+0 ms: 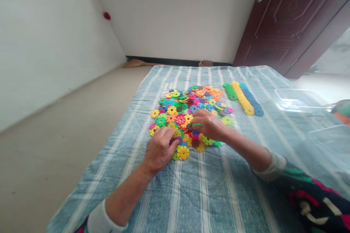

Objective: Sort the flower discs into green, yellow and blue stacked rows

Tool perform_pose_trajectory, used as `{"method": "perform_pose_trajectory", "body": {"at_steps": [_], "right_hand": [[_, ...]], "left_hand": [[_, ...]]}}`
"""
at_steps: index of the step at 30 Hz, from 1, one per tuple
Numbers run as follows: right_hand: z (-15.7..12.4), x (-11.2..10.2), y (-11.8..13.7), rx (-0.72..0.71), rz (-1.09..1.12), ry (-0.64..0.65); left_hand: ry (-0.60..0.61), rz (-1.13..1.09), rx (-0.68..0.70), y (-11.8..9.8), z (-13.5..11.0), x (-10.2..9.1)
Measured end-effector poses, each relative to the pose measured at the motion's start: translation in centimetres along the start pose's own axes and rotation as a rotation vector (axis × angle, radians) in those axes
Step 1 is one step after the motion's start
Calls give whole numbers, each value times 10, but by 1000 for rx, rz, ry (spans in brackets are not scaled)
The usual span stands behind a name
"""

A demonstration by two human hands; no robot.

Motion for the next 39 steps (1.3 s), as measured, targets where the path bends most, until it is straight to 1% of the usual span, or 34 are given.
{"method": "perform_pose_trajectory", "body": {"at_steps": [2,5,9,12,17,24,28,32,35,39], "right_hand": [[6,13,16,-21,7,31],[12,26,27,-41,-26,73],[13,39,28,-85,-62,101],[11,44,26,-76,-71,90],[8,45,23,-53,-64,58],[8,49,17,41,77,-10],[11,43,17,124,151,-37],[13,34,20,202,214,-33],[14,31,20,237,244,-29],[15,30,16,258,307,-65]], "left_hand": [[14,8,2,0,0,1],[29,22,-7,0,-1,2],[49,36,-18,-2,-1,1],[65,35,-15,-5,0,0],[67,40,2,-7,1,-1],[51,38,34,-9,1,0],[15,16,38,-8,0,1],[-30,-3,62,-7,-2,2],[-67,-5,91,-6,-3,4],[-98,4,133,-5,-4,5]]}}
Point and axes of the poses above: each hand's wrist, its own z-axis towards the middle knuckle, its own x-axis out of the palm, y = z × x, the point moved 3 cm from there along z, towards the middle knuckle, and after that the axes turned 6 degrees about -y, right-handed, at the moved point
